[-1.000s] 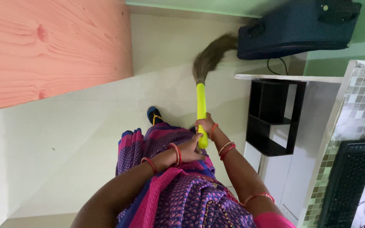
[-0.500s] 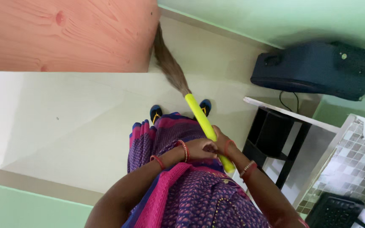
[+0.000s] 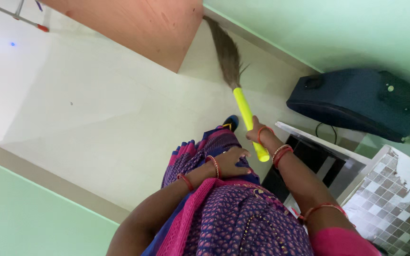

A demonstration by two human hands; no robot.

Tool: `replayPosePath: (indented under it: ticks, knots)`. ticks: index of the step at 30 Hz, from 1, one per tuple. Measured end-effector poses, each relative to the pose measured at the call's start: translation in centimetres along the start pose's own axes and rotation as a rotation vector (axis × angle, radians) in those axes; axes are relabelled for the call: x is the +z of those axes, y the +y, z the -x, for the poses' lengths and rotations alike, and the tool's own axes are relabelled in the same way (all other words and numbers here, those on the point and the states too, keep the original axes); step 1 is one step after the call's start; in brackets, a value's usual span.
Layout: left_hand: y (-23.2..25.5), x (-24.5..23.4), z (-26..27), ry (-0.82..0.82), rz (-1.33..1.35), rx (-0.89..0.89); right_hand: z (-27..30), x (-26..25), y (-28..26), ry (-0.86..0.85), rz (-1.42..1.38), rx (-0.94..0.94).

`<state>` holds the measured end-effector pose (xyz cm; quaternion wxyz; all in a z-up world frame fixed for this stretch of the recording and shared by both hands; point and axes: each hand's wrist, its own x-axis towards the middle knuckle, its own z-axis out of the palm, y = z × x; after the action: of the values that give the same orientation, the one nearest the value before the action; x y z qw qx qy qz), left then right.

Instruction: The person sweeps the floor using a broom, moving around furniture and objects including a suitcase and shelving units.

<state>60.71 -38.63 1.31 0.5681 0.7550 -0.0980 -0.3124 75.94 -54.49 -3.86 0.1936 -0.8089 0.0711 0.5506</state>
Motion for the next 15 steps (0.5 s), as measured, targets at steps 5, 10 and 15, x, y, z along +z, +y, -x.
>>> replayPosePath:
  ticks: [5,10,15]
  knots:
    - [-1.0,0.6,3.1,0.151,-0.139,0.055,-0.6,7.7,2.3,-0.190,0.094,-0.171]
    - [1.3,1.2,8.2,0.350,-0.152,-0.061,2.2,11.3,1.5,-0.545,0.048,-0.502]
    - [6.2,0.9,12.1,0.518,-0.215,0.003,8.8,11.4,-3.6,-0.687,0.022,-0.653]
